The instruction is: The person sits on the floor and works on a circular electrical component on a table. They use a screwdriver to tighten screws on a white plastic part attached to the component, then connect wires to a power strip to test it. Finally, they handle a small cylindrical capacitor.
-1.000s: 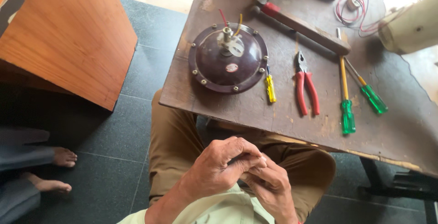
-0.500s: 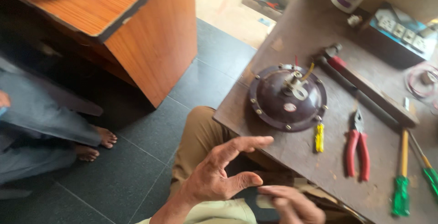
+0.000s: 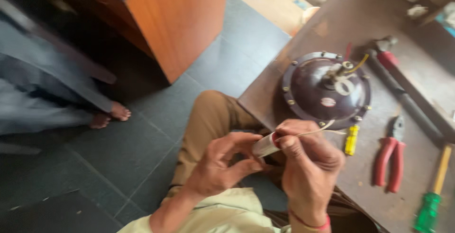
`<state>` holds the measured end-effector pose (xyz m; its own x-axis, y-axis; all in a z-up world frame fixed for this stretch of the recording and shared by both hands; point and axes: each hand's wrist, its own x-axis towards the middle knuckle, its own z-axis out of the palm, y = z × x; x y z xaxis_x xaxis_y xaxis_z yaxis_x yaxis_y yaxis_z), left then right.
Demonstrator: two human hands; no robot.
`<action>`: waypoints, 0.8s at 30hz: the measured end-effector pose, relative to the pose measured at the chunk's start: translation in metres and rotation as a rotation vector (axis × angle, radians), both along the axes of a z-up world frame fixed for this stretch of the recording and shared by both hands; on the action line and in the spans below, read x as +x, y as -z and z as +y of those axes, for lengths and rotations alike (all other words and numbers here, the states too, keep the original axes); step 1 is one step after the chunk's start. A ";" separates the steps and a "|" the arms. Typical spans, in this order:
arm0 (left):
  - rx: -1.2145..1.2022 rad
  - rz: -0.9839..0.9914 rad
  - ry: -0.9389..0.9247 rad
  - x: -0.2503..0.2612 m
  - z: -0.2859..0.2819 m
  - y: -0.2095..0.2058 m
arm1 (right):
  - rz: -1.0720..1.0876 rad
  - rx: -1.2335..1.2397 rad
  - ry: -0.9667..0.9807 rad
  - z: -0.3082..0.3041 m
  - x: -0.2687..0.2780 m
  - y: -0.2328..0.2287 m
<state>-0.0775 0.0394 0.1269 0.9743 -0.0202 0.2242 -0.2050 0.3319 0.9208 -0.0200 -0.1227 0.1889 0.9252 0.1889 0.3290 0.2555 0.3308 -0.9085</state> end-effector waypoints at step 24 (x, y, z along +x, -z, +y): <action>0.468 -0.446 -0.318 0.116 -0.066 -0.058 | -0.066 -0.003 0.299 -0.085 0.073 -0.003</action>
